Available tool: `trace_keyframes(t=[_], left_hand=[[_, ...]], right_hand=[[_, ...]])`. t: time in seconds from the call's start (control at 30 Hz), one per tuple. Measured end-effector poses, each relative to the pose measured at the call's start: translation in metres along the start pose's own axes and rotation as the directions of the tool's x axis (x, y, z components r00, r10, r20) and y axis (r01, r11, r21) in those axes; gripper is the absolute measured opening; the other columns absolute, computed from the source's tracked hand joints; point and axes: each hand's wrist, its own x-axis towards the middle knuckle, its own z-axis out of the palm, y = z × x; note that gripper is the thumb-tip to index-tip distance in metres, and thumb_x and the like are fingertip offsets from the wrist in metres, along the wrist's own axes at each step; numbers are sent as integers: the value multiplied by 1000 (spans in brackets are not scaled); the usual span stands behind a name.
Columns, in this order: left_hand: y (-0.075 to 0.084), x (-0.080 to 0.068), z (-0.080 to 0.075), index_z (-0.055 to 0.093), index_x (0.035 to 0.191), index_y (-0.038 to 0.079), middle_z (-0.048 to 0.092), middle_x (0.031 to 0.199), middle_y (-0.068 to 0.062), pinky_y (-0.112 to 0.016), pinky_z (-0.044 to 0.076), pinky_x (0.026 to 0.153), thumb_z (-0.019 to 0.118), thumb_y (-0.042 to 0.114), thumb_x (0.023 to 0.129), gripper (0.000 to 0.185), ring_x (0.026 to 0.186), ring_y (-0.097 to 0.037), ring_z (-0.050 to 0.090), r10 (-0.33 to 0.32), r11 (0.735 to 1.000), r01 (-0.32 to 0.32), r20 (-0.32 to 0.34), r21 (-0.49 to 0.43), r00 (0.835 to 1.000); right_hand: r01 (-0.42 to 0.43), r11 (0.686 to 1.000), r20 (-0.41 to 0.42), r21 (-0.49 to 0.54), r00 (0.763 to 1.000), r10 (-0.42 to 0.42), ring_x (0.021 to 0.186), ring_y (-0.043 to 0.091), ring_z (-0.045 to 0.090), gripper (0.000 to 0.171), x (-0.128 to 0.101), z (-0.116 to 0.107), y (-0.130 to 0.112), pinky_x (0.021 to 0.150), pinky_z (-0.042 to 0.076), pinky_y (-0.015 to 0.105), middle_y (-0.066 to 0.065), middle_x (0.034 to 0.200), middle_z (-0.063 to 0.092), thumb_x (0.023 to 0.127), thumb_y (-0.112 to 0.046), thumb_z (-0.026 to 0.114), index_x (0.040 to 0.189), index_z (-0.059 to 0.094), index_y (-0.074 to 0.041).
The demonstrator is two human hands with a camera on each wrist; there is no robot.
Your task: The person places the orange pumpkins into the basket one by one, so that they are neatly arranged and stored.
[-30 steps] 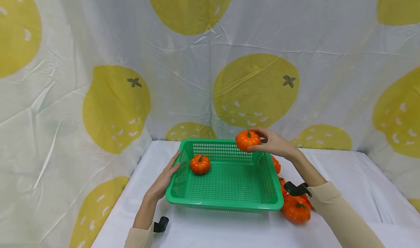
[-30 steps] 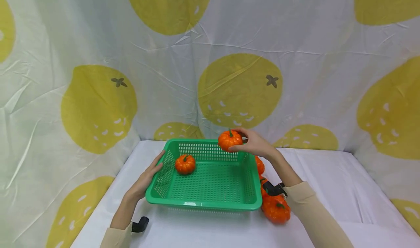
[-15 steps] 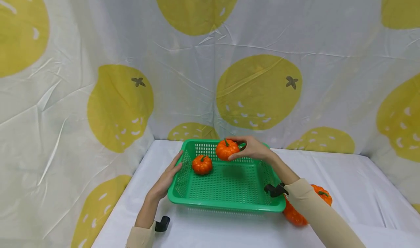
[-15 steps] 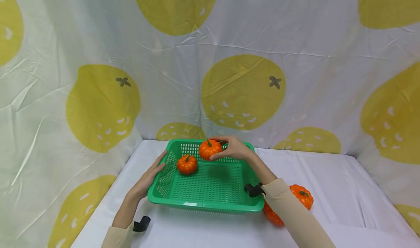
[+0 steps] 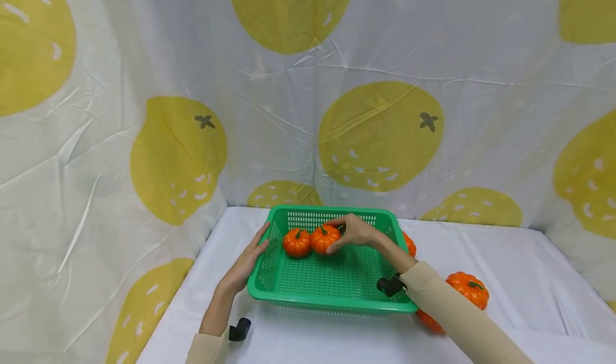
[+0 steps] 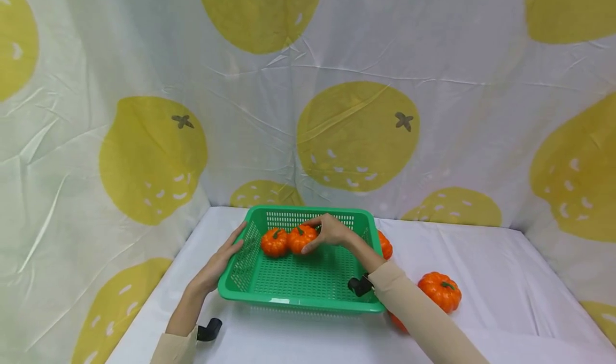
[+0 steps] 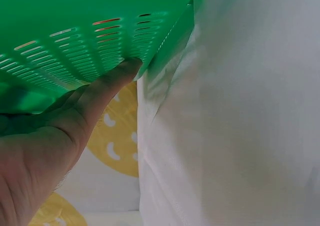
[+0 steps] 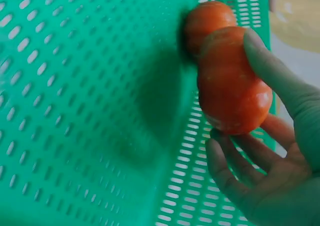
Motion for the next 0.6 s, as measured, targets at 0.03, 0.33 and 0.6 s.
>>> trace_keyframes(t=[0.03,0.33,0.6], left_hand=[[0,0,0,13,167,34,1,176,-6,-64,4,127,34,32,115,57,162,-36,-4,0,1000,0,-1,1,1000],[4,1,0,12,167,35,1,176,-5,-63,6,128,33,35,114,57,162,-34,-3,-8,1000,8,7,-1,1000],[4,1,1,11,167,34,-1,177,-6,-64,5,127,33,34,114,58,162,-36,-4,-13,1000,13,8,-7,1000]], right_hand=[[-3,1000,-2,-11,1000,3,109,26,70,73,0,1,1,87,57,32,20,139,66,75,-23,95,137,66,-1],[-103,992,14,-76,994,104,126,37,63,73,-1,4,2,103,54,47,22,139,66,74,-20,95,138,65,0],[-146,989,66,-38,987,148,132,42,57,77,-3,2,7,102,53,49,23,148,57,80,-20,91,147,57,-4]])
